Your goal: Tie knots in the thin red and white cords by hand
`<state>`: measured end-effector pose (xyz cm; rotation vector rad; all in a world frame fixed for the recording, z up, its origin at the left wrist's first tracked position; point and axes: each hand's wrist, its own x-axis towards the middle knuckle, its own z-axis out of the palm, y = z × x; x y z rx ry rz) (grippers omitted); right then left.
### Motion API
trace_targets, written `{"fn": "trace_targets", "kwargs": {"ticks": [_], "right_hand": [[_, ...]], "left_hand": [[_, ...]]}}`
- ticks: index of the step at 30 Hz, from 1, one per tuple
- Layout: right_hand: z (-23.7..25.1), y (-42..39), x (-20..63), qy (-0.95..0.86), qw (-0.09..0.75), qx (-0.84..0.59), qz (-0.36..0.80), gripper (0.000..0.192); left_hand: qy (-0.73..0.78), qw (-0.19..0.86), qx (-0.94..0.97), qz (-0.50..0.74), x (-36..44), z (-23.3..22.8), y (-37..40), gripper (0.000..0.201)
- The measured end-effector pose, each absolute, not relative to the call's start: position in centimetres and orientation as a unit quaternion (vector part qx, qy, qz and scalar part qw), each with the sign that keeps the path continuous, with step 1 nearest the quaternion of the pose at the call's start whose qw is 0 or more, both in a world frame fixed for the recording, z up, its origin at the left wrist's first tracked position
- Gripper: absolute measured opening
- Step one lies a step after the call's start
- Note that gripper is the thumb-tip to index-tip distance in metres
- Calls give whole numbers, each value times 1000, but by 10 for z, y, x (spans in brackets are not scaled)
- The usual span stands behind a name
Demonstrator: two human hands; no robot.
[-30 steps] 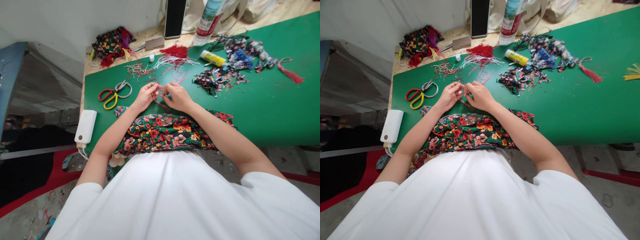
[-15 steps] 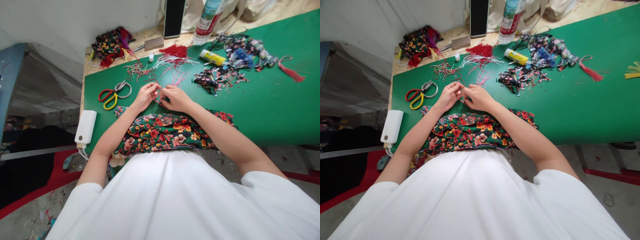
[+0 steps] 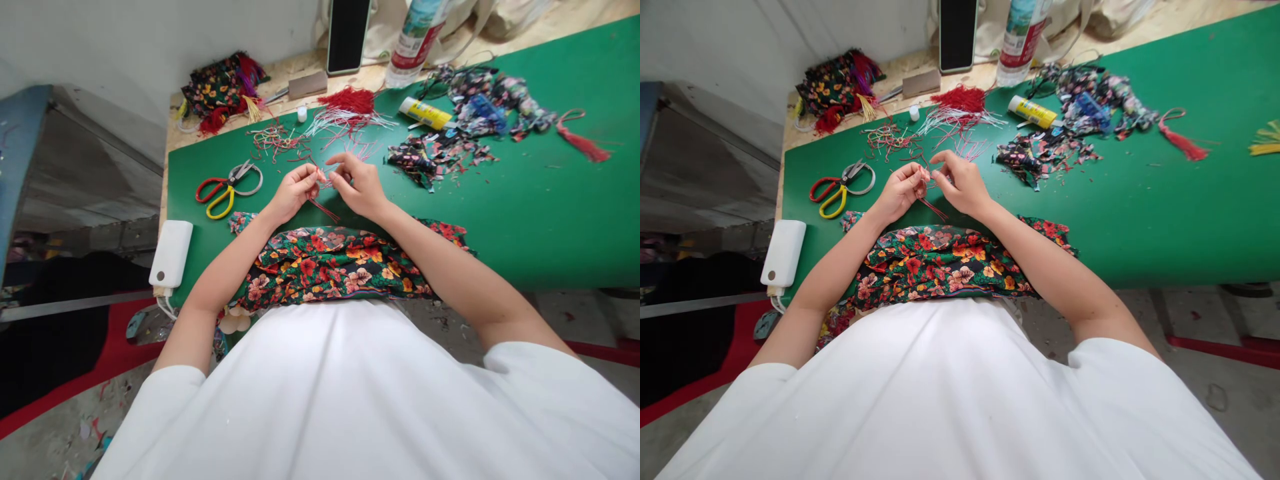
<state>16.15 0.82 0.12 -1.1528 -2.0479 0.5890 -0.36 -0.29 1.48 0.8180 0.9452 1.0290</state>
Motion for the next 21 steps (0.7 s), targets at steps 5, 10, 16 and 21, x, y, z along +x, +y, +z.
{"fn": "trace_targets", "kwargs": {"ticks": [5,10,16,21], "right_hand": [[2,9,160,-794,356,-433,234,37],[0,10,159,-790,354,-441,238,32],[-6,15,160,-786,386,-419,241,29],[-9,19,161,-762,449,-393,252,35]], "left_hand": [[426,688,382,446,-4,16,-4,14],[425,698,368,444,-4,16,-4,14],[394,684,420,448,-5,12,-2,15],[394,679,423,453,-4,11,0,16]]}}
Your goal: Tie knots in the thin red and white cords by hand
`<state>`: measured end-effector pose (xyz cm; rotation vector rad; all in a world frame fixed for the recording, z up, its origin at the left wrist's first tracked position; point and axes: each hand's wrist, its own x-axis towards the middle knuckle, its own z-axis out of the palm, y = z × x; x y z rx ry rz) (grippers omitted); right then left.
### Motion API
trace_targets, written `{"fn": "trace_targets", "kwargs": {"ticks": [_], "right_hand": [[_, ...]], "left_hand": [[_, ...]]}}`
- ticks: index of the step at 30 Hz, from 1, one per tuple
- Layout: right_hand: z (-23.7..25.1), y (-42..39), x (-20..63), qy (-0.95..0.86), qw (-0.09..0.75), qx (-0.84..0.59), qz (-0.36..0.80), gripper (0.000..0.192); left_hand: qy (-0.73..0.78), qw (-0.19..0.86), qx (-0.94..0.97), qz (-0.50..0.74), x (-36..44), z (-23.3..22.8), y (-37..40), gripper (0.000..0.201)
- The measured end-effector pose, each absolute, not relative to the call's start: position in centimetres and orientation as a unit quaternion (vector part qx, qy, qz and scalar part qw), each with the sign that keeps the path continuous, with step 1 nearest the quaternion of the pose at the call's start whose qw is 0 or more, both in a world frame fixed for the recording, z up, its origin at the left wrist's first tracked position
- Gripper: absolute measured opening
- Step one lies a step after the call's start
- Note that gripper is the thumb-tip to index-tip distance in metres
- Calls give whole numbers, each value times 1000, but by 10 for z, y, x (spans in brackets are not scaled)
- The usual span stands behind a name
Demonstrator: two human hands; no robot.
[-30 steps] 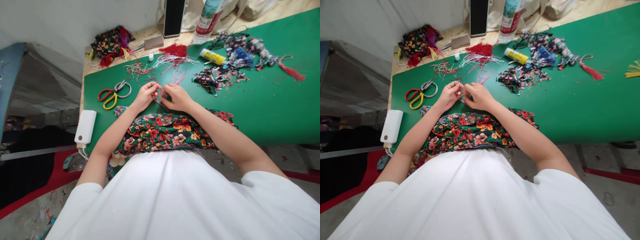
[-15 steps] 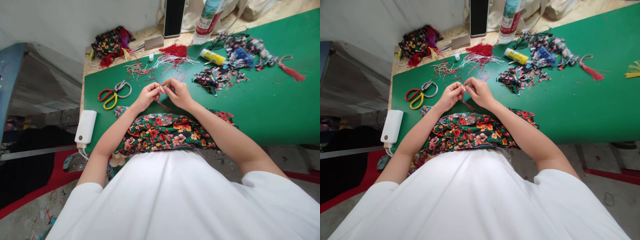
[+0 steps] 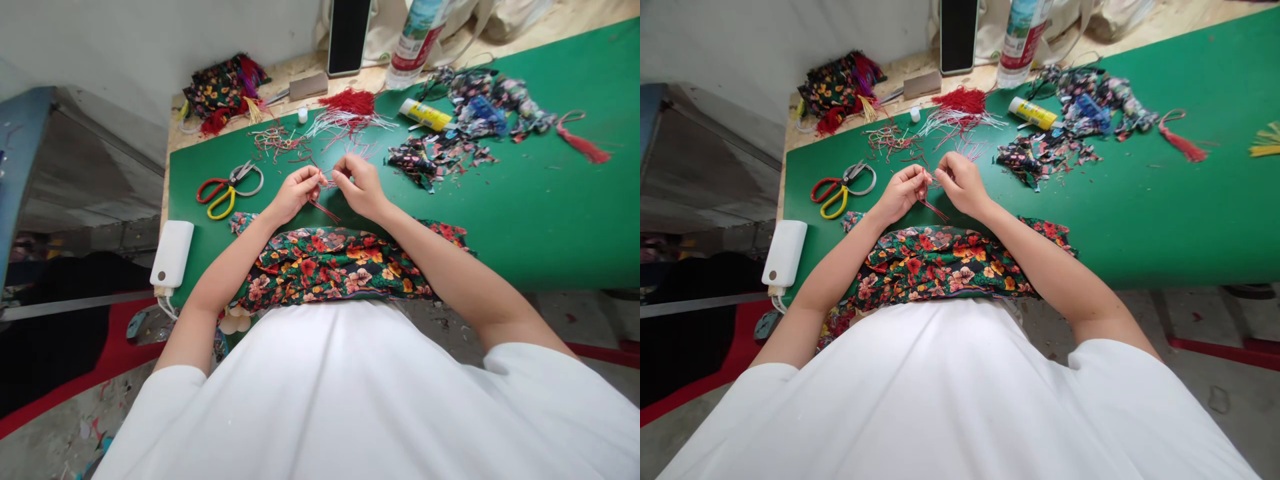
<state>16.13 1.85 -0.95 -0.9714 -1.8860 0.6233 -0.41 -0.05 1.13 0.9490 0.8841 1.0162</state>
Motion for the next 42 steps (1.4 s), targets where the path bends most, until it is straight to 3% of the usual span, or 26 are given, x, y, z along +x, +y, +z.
{"fn": "trace_targets", "kwargs": {"ticks": [6,12,26,30,36,42], "right_hand": [[-11,17,160,-697,512,-405,295,39],[-7,19,160,-627,582,-462,234,40],[3,11,162,-661,550,-463,214,33],[4,8,161,-724,506,-418,212,33],[-1,4,160,-847,363,-348,173,17],[-1,5,162,-883,299,-332,147,10]], "left_hand": [[384,673,444,449,-5,8,1,17],[384,672,440,455,-5,8,1,19],[421,673,411,449,-4,10,0,16],[422,679,399,449,-5,11,0,13],[439,685,348,466,-5,15,1,4],[435,686,340,475,-7,12,3,4]]}}
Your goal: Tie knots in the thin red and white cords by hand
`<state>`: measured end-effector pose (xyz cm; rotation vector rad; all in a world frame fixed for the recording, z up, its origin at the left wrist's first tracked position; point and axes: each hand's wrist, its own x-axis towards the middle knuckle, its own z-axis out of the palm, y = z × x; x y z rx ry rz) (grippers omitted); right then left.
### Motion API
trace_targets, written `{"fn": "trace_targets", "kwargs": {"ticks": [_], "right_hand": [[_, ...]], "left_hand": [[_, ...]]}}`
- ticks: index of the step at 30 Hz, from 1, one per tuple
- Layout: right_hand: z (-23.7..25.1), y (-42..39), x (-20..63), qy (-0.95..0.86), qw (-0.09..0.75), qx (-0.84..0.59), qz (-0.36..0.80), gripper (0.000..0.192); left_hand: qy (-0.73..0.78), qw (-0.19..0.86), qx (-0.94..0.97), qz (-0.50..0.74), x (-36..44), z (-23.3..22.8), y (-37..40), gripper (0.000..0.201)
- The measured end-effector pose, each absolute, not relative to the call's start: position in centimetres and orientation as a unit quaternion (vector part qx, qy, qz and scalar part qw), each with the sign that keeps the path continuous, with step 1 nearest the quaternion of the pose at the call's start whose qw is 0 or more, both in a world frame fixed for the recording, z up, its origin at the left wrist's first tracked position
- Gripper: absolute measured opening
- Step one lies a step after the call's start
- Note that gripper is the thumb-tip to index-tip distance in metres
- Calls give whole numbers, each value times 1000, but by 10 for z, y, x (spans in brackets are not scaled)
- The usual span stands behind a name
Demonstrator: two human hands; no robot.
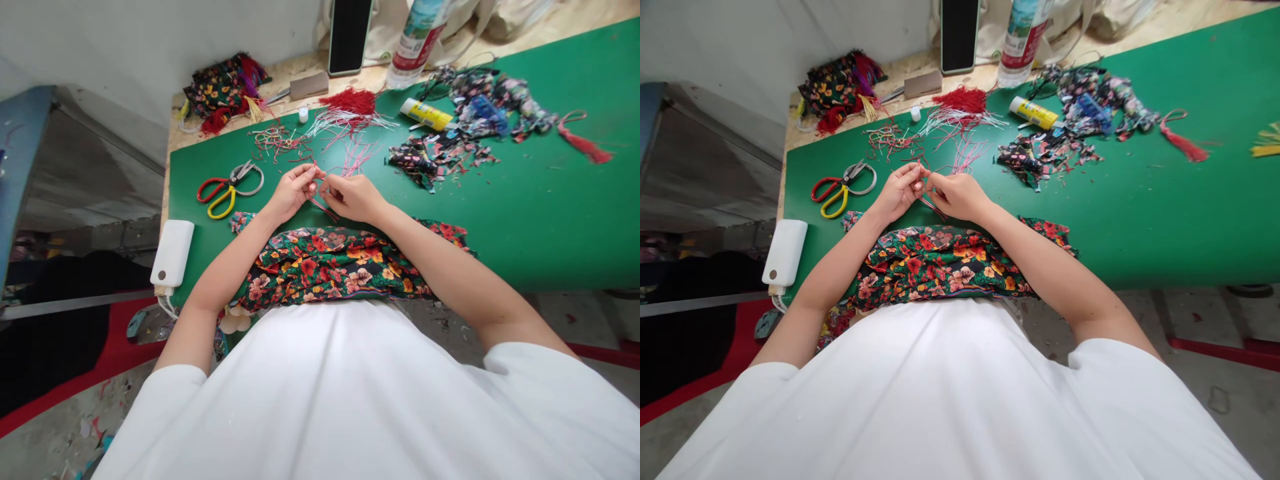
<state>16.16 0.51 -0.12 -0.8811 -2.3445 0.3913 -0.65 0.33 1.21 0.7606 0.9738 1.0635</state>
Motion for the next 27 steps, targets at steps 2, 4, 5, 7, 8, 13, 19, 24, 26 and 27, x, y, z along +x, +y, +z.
{"fn": "trace_targets", "kwargs": {"ticks": [2,4,5,7,8,13,19,24,26,27], "right_hand": [[-2,5,162,-888,285,-329,150,9],[-2,6,162,-893,274,-325,149,9],[-2,5,162,-895,269,-323,146,9],[-2,5,162,-900,260,-321,137,9],[-2,5,162,-903,256,-319,133,9],[-2,5,162,-910,249,-303,135,8],[3,4,164,-920,244,-283,121,17],[8,6,170,-856,332,-368,149,22],[7,8,169,-814,377,-401,186,18],[6,9,168,-795,394,-409,211,16]], "left_hand": [[426,684,355,475,-7,12,3,5],[420,682,370,470,-7,12,3,8],[419,681,376,468,-7,12,3,9],[418,680,383,466,-7,11,3,10],[418,679,385,465,-7,11,3,11],[414,677,397,461,-8,10,3,11],[400,677,429,446,-8,12,1,19],[385,680,444,440,-9,13,-2,25],[366,687,451,437,-9,14,-3,27],[355,690,456,436,-9,14,-4,28]]}}
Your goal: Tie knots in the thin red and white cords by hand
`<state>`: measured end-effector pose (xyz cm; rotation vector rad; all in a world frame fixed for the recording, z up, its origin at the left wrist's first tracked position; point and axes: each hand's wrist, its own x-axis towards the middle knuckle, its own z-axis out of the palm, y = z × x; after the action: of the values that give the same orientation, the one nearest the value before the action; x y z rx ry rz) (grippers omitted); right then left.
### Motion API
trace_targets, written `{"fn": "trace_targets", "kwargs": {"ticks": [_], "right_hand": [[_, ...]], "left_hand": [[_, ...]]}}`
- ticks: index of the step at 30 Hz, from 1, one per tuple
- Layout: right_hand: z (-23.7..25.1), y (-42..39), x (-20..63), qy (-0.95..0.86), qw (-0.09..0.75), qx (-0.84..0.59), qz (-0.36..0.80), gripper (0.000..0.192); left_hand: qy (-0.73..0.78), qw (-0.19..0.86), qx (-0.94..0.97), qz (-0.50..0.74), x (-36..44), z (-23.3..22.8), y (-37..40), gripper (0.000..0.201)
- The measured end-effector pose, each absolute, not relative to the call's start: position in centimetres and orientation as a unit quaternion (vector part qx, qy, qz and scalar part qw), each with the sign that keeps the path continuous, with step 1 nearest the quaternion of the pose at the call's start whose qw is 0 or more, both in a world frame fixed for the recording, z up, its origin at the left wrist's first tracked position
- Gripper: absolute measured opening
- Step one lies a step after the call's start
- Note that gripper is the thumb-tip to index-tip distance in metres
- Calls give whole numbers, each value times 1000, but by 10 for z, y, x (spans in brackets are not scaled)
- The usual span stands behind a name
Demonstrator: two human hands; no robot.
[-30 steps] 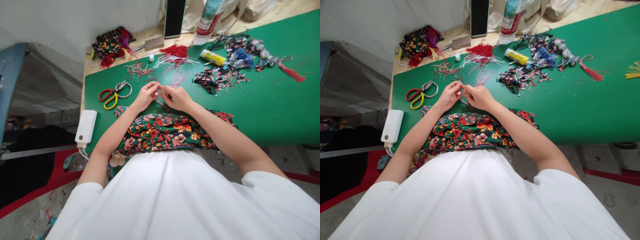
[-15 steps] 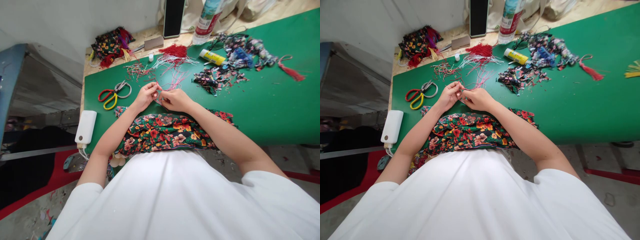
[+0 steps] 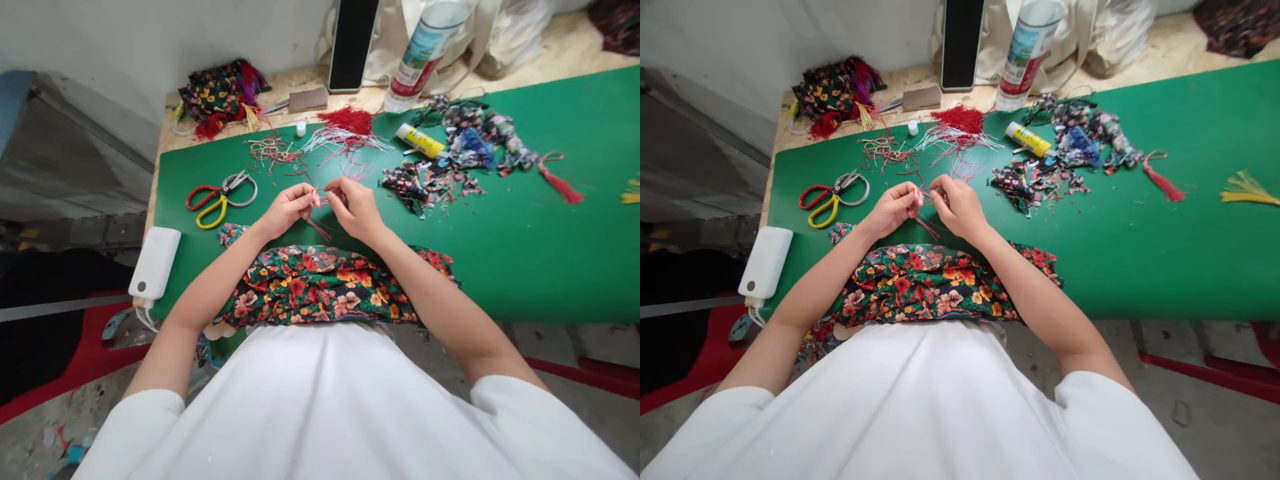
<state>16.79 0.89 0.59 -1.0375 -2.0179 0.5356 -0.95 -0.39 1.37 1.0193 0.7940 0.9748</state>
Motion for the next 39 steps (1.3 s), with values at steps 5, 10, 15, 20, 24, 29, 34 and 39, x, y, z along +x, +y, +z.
{"fn": "trace_targets", "kwargs": {"ticks": [5,10,15,20,24,29,34,39], "right_hand": [[3,7,161,-737,418,-402,346,22],[4,4,159,-696,425,-408,410,23],[3,6,159,-675,425,-416,436,21],[2,7,159,-670,429,-420,437,19],[3,7,162,-700,432,-434,367,15],[5,8,170,-760,426,-420,254,11],[7,9,179,-802,409,-377,218,11],[11,8,183,-832,385,-355,183,10]], "left_hand": [[347,688,490,408,-10,13,-5,30],[346,689,505,388,-11,11,-3,30],[339,696,505,382,-12,10,-1,29],[342,706,504,362,-12,11,1,32],[359,708,488,363,-10,14,2,33],[374,703,478,371,-8,14,2,30],[391,696,448,403,-2,13,2,29],[419,681,453,394,0,15,-1,29]]}}
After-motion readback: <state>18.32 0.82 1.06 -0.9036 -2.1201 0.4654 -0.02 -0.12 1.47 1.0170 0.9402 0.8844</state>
